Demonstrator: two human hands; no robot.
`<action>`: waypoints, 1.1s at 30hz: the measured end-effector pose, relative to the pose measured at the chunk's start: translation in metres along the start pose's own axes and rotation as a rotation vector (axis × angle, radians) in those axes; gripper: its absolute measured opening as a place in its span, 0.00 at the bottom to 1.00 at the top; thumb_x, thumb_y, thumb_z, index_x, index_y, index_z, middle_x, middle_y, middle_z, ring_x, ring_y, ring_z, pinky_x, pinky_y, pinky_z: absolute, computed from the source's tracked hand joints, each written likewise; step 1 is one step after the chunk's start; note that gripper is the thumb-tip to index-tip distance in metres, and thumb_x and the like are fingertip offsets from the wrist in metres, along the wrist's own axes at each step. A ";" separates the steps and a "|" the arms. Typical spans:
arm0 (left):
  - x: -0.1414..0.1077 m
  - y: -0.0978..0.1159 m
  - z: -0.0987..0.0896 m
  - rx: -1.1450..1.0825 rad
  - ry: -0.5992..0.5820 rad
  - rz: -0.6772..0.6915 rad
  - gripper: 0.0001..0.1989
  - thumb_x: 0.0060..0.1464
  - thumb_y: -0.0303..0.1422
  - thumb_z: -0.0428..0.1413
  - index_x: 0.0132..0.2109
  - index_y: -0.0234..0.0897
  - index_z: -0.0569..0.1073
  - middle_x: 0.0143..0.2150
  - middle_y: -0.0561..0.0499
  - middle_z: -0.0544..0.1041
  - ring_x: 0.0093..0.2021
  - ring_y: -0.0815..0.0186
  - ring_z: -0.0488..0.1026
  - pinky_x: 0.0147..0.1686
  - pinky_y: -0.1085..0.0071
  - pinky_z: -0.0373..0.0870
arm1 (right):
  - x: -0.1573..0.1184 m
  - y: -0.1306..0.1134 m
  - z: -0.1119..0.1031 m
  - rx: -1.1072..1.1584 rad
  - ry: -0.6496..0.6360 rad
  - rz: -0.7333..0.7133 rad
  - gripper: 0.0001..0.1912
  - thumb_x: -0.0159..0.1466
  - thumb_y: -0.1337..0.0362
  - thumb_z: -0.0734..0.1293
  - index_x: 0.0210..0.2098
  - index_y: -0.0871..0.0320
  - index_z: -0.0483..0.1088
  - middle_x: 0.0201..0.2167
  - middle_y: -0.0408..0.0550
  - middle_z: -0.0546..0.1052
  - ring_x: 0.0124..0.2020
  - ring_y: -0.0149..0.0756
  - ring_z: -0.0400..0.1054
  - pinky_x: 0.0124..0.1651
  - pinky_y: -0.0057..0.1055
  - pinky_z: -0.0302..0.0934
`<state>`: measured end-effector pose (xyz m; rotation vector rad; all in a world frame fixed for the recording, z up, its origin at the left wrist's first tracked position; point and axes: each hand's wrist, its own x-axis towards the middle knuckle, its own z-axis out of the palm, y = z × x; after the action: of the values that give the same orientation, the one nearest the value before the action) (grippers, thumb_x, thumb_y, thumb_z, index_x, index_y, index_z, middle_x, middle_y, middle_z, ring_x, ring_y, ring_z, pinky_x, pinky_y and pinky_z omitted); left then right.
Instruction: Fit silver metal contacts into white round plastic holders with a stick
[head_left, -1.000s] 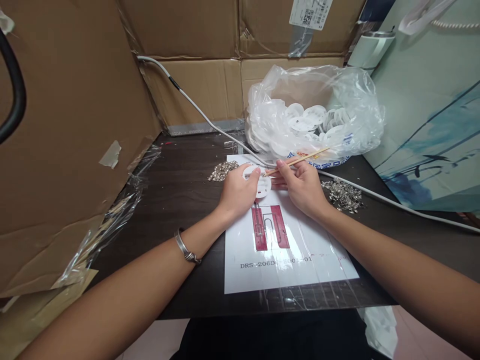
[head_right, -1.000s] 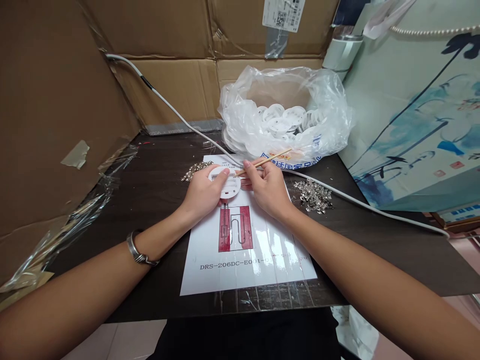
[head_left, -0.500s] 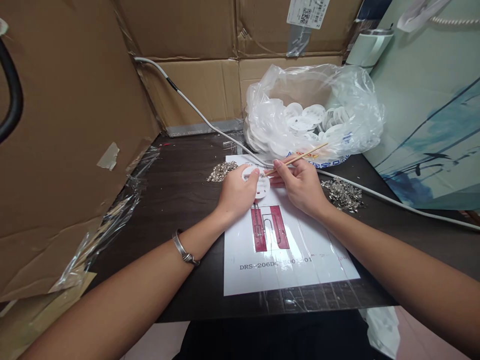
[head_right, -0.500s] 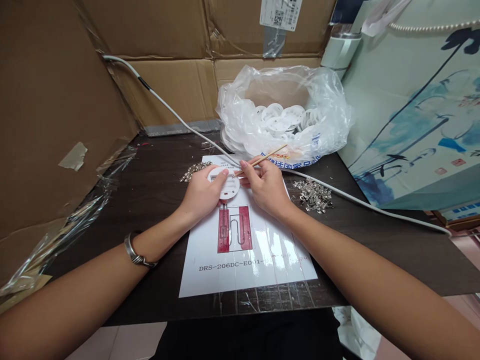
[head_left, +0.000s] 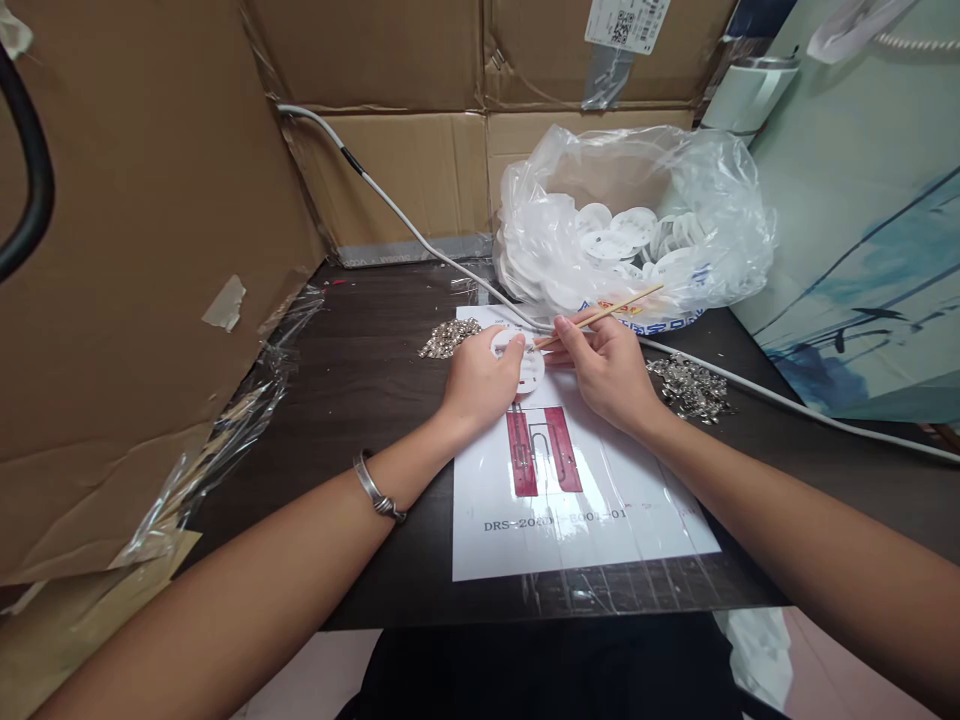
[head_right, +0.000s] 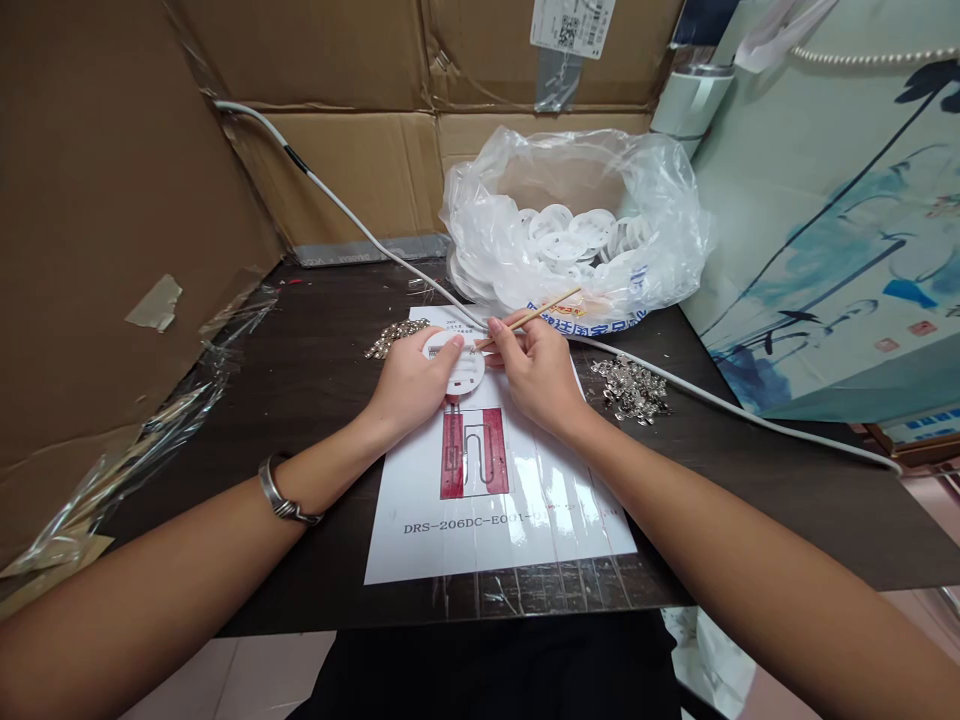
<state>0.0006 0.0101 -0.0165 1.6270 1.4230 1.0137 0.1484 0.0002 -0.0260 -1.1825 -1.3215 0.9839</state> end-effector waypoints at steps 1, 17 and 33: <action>0.000 0.000 0.000 0.011 0.004 -0.002 0.12 0.59 0.32 0.52 0.27 0.36 0.68 0.22 0.54 0.70 0.21 0.71 0.65 0.24 0.71 0.60 | 0.000 0.000 0.000 -0.010 -0.002 0.001 0.14 0.65 0.53 0.66 0.34 0.58 0.67 0.29 0.47 0.77 0.31 0.34 0.75 0.41 0.37 0.74; 0.002 -0.003 0.000 -0.010 0.012 0.017 0.11 0.58 0.33 0.52 0.27 0.37 0.69 0.24 0.52 0.73 0.24 0.68 0.66 0.27 0.69 0.60 | -0.002 -0.005 -0.001 -0.088 -0.027 -0.016 0.12 0.64 0.55 0.66 0.32 0.57 0.65 0.33 0.51 0.78 0.34 0.37 0.76 0.42 0.37 0.74; -0.001 0.002 -0.002 -0.077 -0.024 0.001 0.11 0.60 0.35 0.52 0.29 0.37 0.68 0.21 0.54 0.70 0.20 0.69 0.66 0.25 0.70 0.62 | 0.004 -0.006 -0.006 0.100 0.021 0.030 0.13 0.63 0.52 0.66 0.31 0.55 0.67 0.33 0.48 0.80 0.36 0.38 0.76 0.45 0.39 0.72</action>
<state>-0.0002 0.0088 -0.0141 1.5793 1.3508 1.0335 0.1544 0.0026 -0.0190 -1.1366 -1.2275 1.0446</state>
